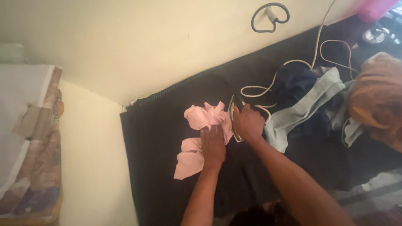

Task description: The person irons a pink t-shirt on a dark ironing board, smoothing the fabric with one hand while moving the iron with the other. After finishing the pink shirt, they pick up an orange patterned cloth and begin ironing it.

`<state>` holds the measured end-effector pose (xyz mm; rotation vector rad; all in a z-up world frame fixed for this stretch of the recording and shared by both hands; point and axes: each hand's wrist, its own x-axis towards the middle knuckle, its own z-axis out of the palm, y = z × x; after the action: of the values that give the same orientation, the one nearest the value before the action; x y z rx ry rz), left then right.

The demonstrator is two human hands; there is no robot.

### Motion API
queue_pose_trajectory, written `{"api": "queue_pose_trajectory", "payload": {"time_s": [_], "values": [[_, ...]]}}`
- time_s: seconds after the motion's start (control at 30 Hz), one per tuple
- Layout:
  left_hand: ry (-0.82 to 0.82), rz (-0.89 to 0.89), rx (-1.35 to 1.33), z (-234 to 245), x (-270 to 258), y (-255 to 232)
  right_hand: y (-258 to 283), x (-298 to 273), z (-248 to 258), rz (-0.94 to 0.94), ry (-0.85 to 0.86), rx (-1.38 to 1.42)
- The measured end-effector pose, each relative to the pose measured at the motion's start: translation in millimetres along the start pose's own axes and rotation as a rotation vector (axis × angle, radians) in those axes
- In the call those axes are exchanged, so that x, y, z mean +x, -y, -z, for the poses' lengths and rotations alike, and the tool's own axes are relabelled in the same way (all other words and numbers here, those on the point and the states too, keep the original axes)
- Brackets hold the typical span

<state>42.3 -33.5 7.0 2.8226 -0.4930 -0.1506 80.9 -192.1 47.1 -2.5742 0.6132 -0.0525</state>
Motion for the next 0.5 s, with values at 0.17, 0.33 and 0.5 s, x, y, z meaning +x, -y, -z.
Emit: {"api": "queue_pose_trajectory", "payload": {"time_s": [0.17,0.33,0.5], "values": [[-0.061,-0.026,-0.043,-9,-18,3,-8,-7,-8,0.017,-0.006,0.003],[-0.074,-0.001,-0.013,-16,-16,0,-12,-15,-9,0.048,-0.059,0.009],[-0.031,-0.013,0.0,-13,-15,1,-9,-12,-10,0.051,-0.089,-0.022]]}}
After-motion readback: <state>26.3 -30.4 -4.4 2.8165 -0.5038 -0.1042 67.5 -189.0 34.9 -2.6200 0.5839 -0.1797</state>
